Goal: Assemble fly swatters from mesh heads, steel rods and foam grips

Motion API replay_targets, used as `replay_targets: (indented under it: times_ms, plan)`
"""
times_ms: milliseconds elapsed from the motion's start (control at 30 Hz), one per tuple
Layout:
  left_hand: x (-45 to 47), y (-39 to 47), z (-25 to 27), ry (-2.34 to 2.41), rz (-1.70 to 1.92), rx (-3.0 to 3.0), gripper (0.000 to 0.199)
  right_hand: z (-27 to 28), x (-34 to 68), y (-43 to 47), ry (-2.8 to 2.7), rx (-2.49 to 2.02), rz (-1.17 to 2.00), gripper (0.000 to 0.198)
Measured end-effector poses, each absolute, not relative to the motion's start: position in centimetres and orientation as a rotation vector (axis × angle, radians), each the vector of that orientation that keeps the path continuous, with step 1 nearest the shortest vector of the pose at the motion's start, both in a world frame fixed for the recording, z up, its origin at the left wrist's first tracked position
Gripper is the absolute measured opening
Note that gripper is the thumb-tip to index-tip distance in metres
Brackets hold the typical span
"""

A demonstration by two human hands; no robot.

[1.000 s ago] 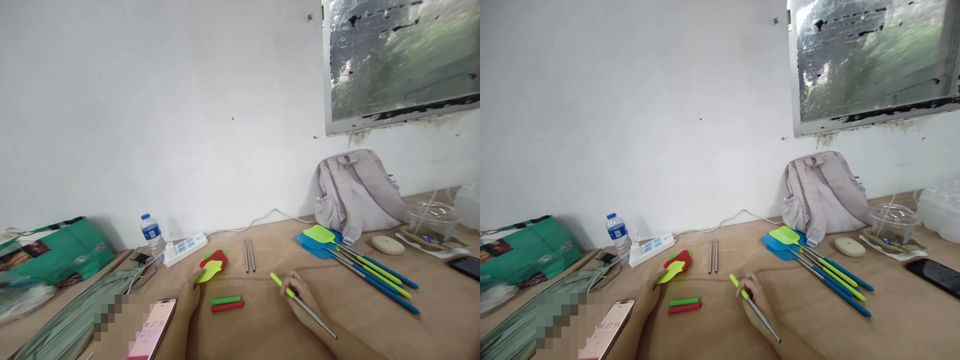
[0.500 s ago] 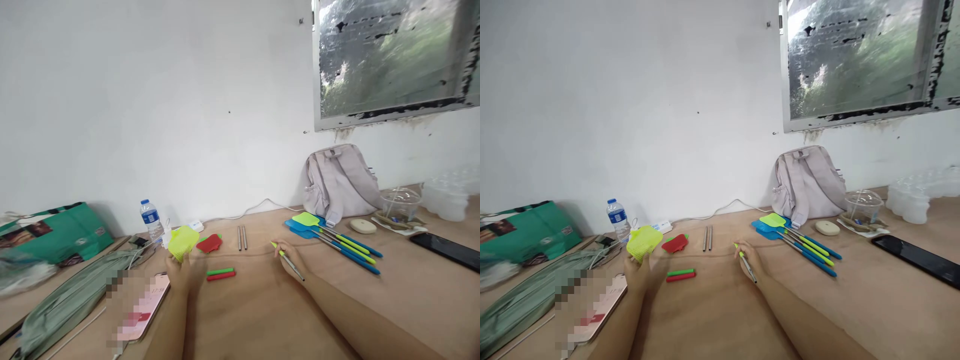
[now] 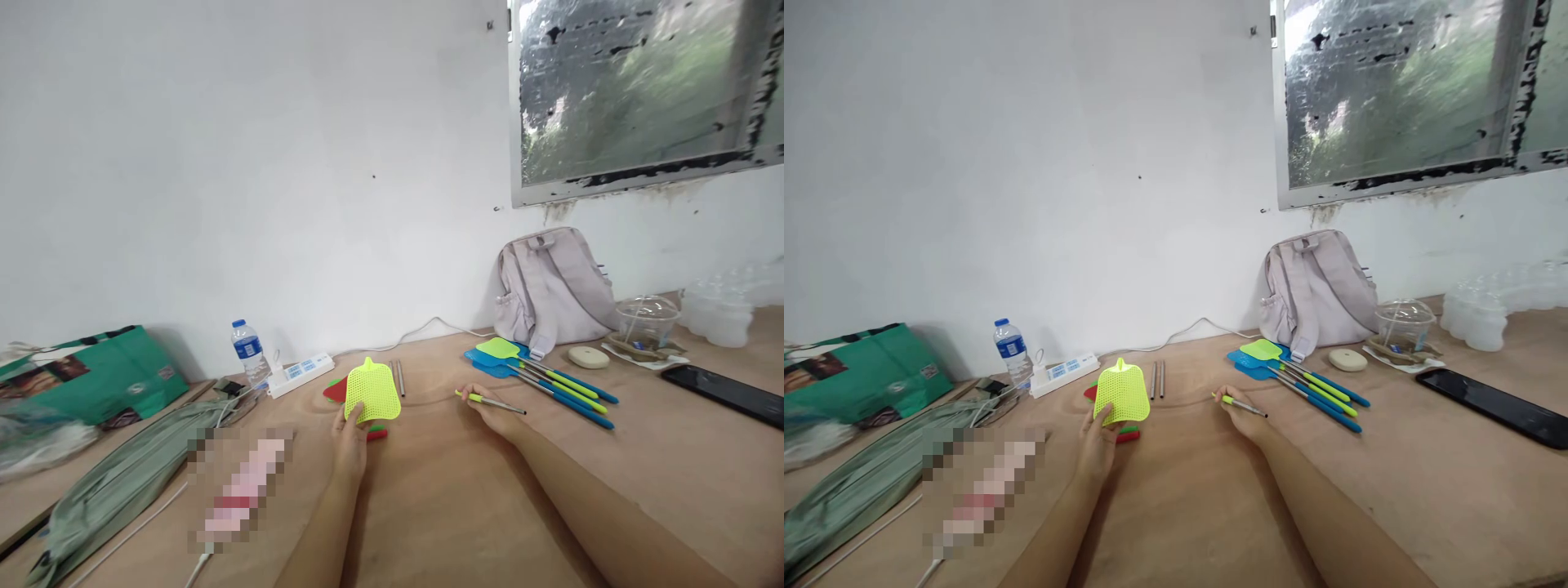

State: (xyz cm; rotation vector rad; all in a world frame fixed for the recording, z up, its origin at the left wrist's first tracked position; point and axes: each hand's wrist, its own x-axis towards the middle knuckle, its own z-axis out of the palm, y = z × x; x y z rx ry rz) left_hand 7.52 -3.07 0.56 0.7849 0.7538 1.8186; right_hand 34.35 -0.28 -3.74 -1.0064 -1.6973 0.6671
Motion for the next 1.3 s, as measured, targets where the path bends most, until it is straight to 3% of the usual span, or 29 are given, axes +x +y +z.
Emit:
replay_targets:
  times_ms: [233, 433, 767, 1300]
  plan:
    - [7.2, -3.9, 1.7, 0.714, 1.710, 0.621, 0.027, -2.4, 35.3, -2.1, -1.935, -1.017, 0.622, 0.006]
    - [7.8, -4.0, 1.6, 0.709, 1.544, 0.642, 0.030, -0.8, 34.1, -3.2, -2.102, -0.984, 0.485, 0.017]
    - [8.6, -4.2, 1.4, 0.807, 1.502, 0.711, 0.027, -1.7, 35.1, -1.2, -1.754, -1.052, 0.339, 0.017]
    - [8.6, -4.1, 1.5, 0.848, 1.524, 0.694, 0.026, -3.2, 36.1, 0.7, -1.490, -1.008, 0.444, 0.013]
